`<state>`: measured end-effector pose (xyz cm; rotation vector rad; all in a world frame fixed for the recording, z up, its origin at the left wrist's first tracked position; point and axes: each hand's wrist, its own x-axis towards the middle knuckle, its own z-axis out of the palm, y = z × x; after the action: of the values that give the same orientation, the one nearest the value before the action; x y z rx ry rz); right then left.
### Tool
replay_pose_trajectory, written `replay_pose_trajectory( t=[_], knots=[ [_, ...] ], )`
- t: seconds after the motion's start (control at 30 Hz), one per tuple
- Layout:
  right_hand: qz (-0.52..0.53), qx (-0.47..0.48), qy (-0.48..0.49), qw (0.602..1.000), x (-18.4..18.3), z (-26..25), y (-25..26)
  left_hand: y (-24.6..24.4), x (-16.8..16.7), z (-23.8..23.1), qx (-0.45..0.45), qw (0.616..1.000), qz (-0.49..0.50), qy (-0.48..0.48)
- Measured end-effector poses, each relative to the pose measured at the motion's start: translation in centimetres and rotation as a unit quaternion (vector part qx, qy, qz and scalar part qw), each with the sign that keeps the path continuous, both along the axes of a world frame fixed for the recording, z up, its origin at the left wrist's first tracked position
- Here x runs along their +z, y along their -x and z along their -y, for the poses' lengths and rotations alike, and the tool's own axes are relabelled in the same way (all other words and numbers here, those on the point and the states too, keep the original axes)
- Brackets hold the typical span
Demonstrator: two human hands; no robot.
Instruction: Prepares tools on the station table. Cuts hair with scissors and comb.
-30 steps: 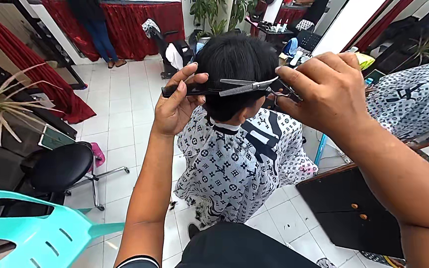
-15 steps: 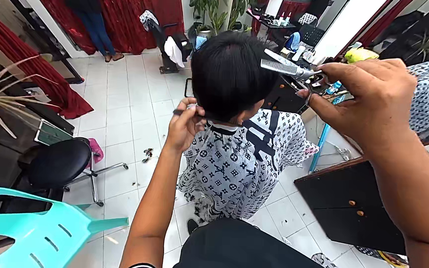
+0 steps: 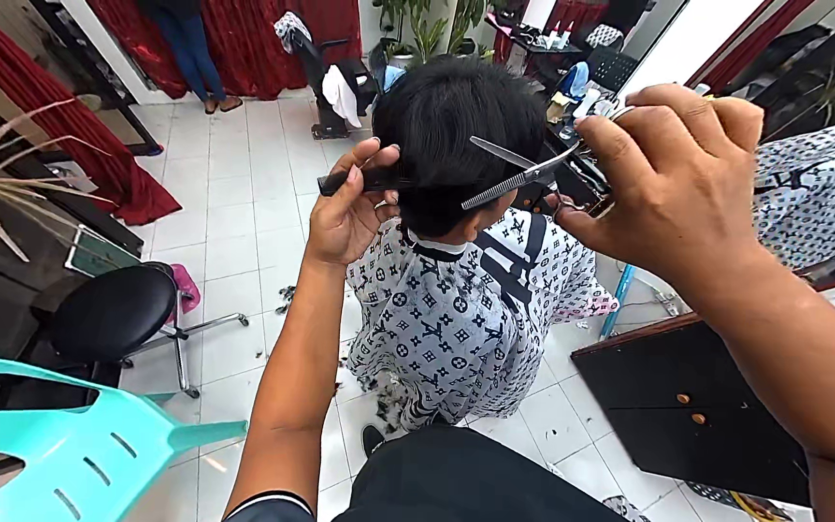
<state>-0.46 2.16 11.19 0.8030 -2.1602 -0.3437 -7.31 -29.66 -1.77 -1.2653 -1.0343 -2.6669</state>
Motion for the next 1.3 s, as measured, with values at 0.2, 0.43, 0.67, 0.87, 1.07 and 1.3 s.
replay_pose_trajectory(
  t=[0.2,0.43,0.67,0.87,1.07,1.3],
  knots=[
    [-0.01,0.017,0.003,1.0,0.3,1.3,-0.1,0.0,1.9,0.4,0.017,0.999,-0.046,0.007],
    [-0.016,0.033,0.002,0.999,0.4,1.4,0.1,-0.6,1.7,0.5,0.01,0.999,-0.04,-0.018],
    [-0.013,0.037,0.002,0.999,0.2,1.6,0.0,-1.0,-1.6,1.2,-0.059,0.996,-0.023,0.057],
    [-0.004,0.026,-0.003,1.0,0.0,1.7,0.3,0.1,-0.1,0.3,0.036,0.999,0.012,0.005],
    [-0.025,0.05,0.005,0.998,0.0,1.2,0.1,-0.1,1.5,0.6,0.026,0.998,-0.051,-0.003],
    [-0.017,0.055,-0.002,0.998,0.2,1.8,-0.5,-0.5,2.1,1.0,0.024,0.997,-0.071,-0.006]
  ],
)
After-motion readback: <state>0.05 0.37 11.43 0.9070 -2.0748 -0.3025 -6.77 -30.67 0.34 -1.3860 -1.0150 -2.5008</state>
